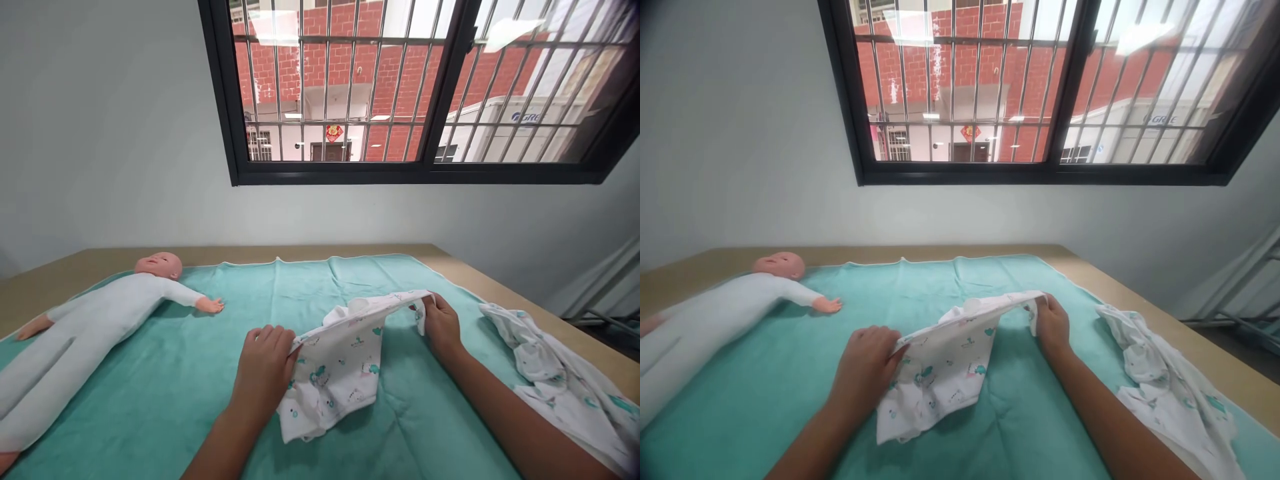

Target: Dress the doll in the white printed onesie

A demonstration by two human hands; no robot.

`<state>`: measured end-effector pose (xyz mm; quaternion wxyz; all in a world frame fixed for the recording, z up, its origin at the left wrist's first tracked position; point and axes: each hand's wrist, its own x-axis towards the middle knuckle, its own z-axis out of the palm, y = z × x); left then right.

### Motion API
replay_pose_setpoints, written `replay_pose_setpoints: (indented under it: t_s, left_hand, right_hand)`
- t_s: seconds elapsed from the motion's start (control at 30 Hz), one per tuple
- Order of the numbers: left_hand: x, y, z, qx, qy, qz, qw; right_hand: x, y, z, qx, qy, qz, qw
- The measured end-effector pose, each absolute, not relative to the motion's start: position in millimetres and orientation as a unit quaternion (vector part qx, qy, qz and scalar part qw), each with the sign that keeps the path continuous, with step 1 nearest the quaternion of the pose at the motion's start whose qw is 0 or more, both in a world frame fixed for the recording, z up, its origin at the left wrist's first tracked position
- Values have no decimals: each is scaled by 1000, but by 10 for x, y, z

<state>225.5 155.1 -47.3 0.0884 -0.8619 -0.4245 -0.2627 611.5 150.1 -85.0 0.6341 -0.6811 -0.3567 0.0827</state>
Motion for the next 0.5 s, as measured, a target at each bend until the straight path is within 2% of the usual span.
replay_pose_setpoints:
  t_s: [0.07, 0.13, 0.2, 0.27, 0.33, 0.4, 0.5]
  left_hand:
    - [2220, 1541, -467, -843, -436, -305, 83]
    - [2187, 1544, -446, -801, -487, -348, 20]
    - [2168, 1551, -388, -728, -554, -391, -107]
    - [2166, 1545, -285, -620, -577, -446, -289]
    - [2173, 1511, -158, -485, -527, -493, -494]
    - [2176, 1448, -54, -353, -439, -490, -665]
    - [2163, 1324, -38, -265, -299, -413, -818]
  right_hand:
    - [6095, 1511, -853, -696, -409, 47, 589]
    - [5983, 1505, -812, -687, -481, -26, 544]
    - [5779, 1461, -737, -659, -541, -122, 508]
    - [5478, 1360, -655, -617, -602, -174, 476]
    - [5106, 1204, -593, -547, -706, -121, 432]
    - [4725, 1018, -566, -460, -780, -107, 409]
    - [4316, 779, -594, -386, -833, 7, 396]
